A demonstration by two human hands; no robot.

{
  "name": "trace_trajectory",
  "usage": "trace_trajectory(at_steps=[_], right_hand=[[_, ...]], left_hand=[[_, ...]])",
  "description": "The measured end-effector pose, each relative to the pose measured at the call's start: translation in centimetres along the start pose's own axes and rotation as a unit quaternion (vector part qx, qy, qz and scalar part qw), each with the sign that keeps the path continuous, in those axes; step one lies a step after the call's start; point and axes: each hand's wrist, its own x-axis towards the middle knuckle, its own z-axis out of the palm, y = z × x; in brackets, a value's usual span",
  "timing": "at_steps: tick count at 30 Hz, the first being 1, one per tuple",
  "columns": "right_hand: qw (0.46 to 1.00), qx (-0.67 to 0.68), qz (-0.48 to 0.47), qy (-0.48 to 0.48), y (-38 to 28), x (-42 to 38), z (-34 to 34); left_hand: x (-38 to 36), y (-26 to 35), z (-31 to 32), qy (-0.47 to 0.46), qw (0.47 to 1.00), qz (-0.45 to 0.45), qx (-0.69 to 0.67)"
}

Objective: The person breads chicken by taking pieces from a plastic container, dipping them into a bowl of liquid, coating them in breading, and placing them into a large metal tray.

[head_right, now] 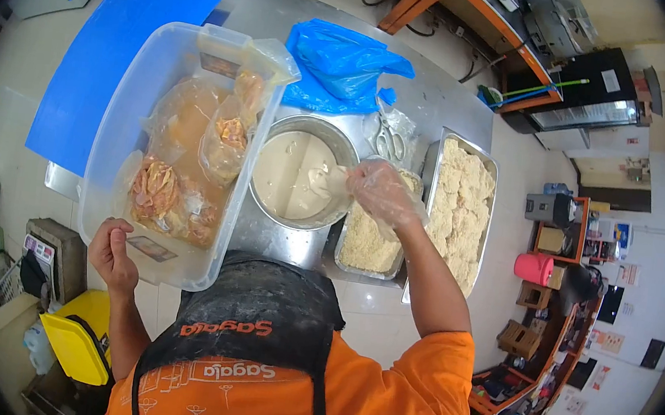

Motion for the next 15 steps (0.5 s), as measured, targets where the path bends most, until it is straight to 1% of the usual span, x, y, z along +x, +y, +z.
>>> trace_trajectory(at_steps=[2, 4, 5, 6, 9, 10, 11, 12, 15], right_hand=[[0.992, -0.054, -0.109, 0.025, 3.4, 1.8, 1.1], [0.953, -0.198, -0.221, 0.057, 7.3, 3.9, 2.5], [0.906, -0.311, -0.276, 0.075, 8.8, 5.0, 3.2], [0.843, -0.419, -0.325, 0.091, 9.1, 5.1, 3.4], [0.916, -0.259, -0.263, 0.158, 10.2, 4.3, 3.4], [0.962, -0.15, -0.18, 0.14, 9.6, 3.1, 2.6], [0.988, -0.037, -0.094, 0.12, 8.2, 1.5, 0.9], [0.992, 0.079, -0.006, 0.096, 7.1, 0.1, -0.4], [0.989, 0.052, -0.027, 0.135, 7.8, -2.8, -3.3]], left_hand=[[0.0, 0.3, 0.1, -0.012, 1.0, -0.018, -0.006], [0.0, 0.5, 0.0, -0.02, 0.999, -0.033, -0.009], [0.0, 0.4, -0.1, -0.021, 0.999, -0.038, -0.01], [0.0, 0.4, -0.1, -0.023, 0.999, -0.043, -0.009], [0.1, 0.5, 0.1, -0.023, 0.999, -0.039, 0.002], [0.0, 0.5, 0.0, -0.028, 0.998, -0.051, 0.002], [-0.1, 0.4, -0.1, -0.031, 0.998, -0.06, 0.003], [-0.1, 0.2, -0.2, -0.036, 0.997, -0.07, 0.005], [-0.3, -0.6, -0.5, -0.046, 0.996, -0.073, 0.016]])
